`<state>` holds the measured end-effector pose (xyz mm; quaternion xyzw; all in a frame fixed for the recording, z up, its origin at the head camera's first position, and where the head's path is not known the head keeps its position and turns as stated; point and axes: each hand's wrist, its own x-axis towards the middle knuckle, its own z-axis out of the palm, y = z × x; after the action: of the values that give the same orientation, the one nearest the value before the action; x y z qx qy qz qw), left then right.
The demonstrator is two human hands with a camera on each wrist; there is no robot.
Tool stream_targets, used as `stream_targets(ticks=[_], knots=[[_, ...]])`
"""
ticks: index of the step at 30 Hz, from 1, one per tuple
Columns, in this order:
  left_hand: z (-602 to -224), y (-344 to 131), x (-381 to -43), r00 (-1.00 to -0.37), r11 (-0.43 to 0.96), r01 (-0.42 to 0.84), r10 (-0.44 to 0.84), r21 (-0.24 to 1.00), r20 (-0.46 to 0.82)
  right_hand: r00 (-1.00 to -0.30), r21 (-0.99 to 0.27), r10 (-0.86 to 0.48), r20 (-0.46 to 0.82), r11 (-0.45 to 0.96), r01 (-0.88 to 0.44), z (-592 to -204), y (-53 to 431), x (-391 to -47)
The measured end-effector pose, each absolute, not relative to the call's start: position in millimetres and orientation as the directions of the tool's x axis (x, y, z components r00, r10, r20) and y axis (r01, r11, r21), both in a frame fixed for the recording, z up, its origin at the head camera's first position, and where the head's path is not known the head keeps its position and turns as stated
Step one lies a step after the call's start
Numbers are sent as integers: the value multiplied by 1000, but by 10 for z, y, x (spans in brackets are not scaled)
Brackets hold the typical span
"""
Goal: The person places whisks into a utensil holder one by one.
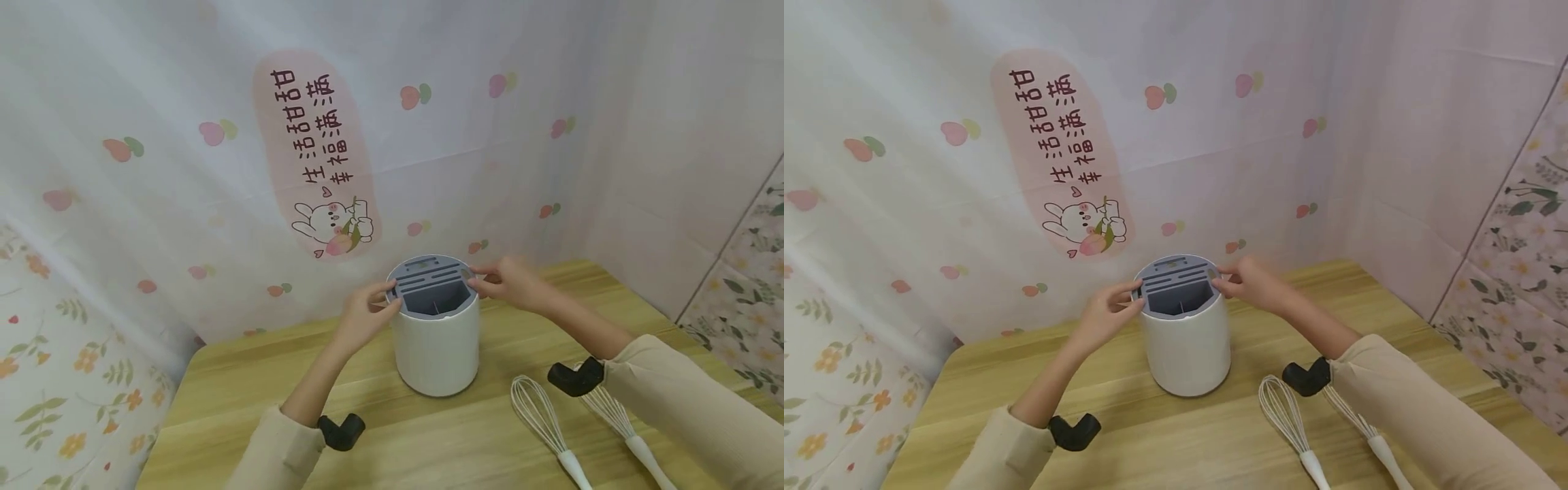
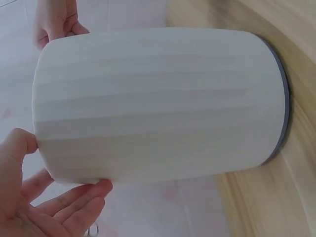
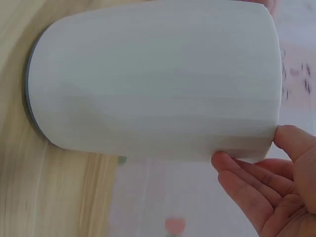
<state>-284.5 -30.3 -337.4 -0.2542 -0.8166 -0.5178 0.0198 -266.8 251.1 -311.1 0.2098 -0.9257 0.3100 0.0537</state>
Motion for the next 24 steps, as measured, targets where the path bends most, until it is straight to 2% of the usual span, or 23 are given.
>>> stream_targets(ticks=[9, 19, 24], knots=[[-3422, -735, -2516, -892, 310, 388, 362, 868, 269, -890, -579, -379, 253, 678, -453, -3122, 2097, -2425], [-3401, -1031, -2144, -921, 378, 340, 319, 861, 224, -879, -605, -391, 274, 640, -474, -3191, 1828, -2124], [-3385, -1092, -1996, -921, 363, 322, 332, 874, 202, -878, -614, -390, 277, 631, -474, -3207, 1787, -1951]])
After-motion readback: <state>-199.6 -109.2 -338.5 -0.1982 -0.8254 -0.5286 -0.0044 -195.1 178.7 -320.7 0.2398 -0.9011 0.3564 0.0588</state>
